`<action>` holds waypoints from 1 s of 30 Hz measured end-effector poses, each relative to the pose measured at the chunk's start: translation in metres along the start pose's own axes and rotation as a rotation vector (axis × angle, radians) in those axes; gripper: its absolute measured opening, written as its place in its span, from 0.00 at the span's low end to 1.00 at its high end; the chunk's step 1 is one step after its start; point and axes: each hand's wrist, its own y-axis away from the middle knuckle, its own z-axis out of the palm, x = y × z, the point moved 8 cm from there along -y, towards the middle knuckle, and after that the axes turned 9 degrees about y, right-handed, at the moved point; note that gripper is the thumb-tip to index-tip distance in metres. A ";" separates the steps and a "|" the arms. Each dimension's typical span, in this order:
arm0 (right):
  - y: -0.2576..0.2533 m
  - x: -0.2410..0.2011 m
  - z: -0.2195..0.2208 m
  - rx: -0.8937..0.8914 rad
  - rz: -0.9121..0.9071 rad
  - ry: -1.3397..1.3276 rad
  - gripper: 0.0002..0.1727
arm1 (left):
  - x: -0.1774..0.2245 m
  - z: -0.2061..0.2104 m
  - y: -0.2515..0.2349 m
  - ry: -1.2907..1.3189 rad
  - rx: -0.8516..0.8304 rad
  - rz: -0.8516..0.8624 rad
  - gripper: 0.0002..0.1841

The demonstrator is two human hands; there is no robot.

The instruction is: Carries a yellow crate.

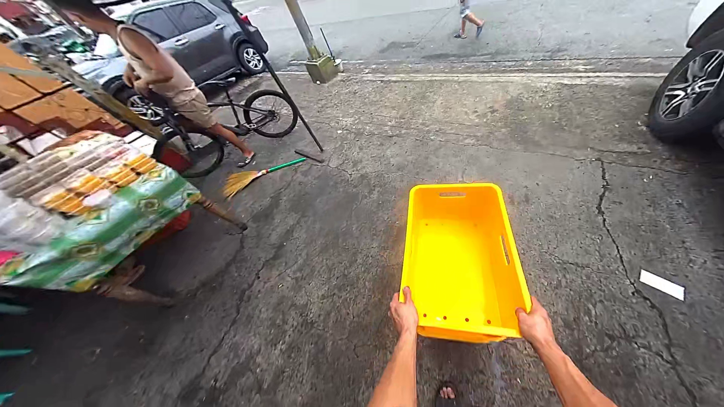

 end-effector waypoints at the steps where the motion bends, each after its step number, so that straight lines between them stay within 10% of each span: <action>1: -0.017 -0.012 0.000 -0.006 0.017 0.003 0.26 | 0.014 0.013 -0.017 -0.019 -0.019 -0.009 0.26; 30: -0.766 -0.487 -0.092 0.002 -0.028 0.013 0.29 | 0.572 0.453 -0.549 -0.005 -0.024 -0.055 0.26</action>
